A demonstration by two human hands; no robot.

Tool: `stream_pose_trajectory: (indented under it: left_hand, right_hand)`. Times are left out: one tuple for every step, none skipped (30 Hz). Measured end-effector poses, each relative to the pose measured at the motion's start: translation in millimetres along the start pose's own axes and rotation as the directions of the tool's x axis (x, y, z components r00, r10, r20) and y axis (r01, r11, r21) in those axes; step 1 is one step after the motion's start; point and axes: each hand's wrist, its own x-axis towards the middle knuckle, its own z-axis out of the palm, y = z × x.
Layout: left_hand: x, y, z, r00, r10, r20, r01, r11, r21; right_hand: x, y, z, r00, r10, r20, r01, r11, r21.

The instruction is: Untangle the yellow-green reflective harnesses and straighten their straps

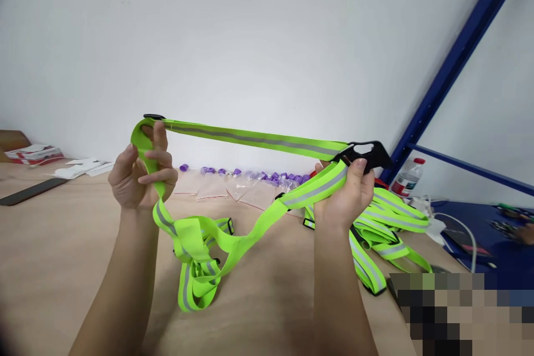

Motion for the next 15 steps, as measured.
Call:
stream_pose_trajectory:
  left_hand:
    - [-2.6,-0.4,0.7,0.999,0.035,-0.027,-0.033,0.998,0.057]
    - [-5.6,-0.1,0.4,0.996,0.064,-0.054,-0.057,0.992,0.114]
    - [-8.8,1.1,-0.7,0.994,0.083,-0.077,-0.069,0.983,0.168]
    - [-11.9,3.7,-2.6,0.991,0.093,-0.092,-0.071,0.974,0.217]
    - [-14.5,7.7,-5.0,0.991,0.093,-0.091,-0.066,0.963,0.262]
    - [-16.5,13.4,-7.4,0.993,0.092,-0.080,-0.064,0.950,0.305]
    - [-17.4,20.7,-9.7,0.993,0.101,-0.067,-0.072,0.935,0.348]
    - [-17.4,29.3,-11.5,0.991,0.124,-0.057,-0.092,0.916,0.389]
    - [-16.2,39.0,-12.7,0.986,0.158,-0.049,-0.123,0.896,0.426]
    - [-14.2,49.5,-13.2,0.977,0.206,-0.045,-0.164,0.875,0.455]
    - [-11.4,60.3,-13.2,0.968,0.249,-0.038,-0.202,0.857,0.473]
    - [-8.1,71.1,-12.7,0.960,0.279,-0.025,-0.233,0.847,0.478]
    - [-4.7,81.6,-12.1,0.957,0.289,-0.004,-0.252,0.844,0.474]
    - [-1.4,91.3,-11.5,0.960,0.279,0.022,-0.257,0.847,0.465]
    - [1.6,100.2,-11.0,0.967,0.251,0.049,-0.245,0.853,0.461]
  right_hand:
    - [-0.6,-0.2,0.2,1.000,0.006,0.013,-0.006,1.000,0.002]
    - [-0.9,-0.7,0.4,1.000,0.013,0.019,-0.013,1.000,0.006]
    - [-1.0,-1.4,0.5,1.000,0.020,0.016,-0.020,1.000,0.011]
    - [-0.9,-2.4,0.6,1.000,0.027,0.007,-0.027,0.999,0.018]
    - [-0.5,-3.5,0.5,0.999,0.033,-0.005,-0.033,0.999,0.023]
    - [0.0,-4.5,0.2,0.999,0.038,-0.020,-0.037,0.999,0.027]
    - [0.6,-5.5,-0.3,0.999,0.041,-0.033,-0.040,0.999,0.029]
    - [1.2,-6.4,-1.0,0.998,0.042,-0.044,-0.041,0.999,0.033]
    - [1.9,-7.1,-1.8,0.998,0.039,-0.052,-0.037,0.999,0.040]
    - [2.5,-7.9,-2.7,0.998,0.033,-0.055,-0.030,0.998,0.049]
    - [3.3,-8.8,-3.6,0.998,0.025,-0.053,-0.022,0.998,0.058]
    - [4.4,-10.2,-4.3,0.998,0.017,-0.052,-0.014,0.998,0.067]
    - [5.8,-12.3,-5.0,0.999,0.011,-0.052,-0.008,0.997,0.073]
    - [7.7,-15.5,-5.5,0.998,0.007,-0.057,-0.003,0.997,0.073]
    - [10.2,-19.8,-6.1,0.998,0.005,-0.066,0.000,0.998,0.068]
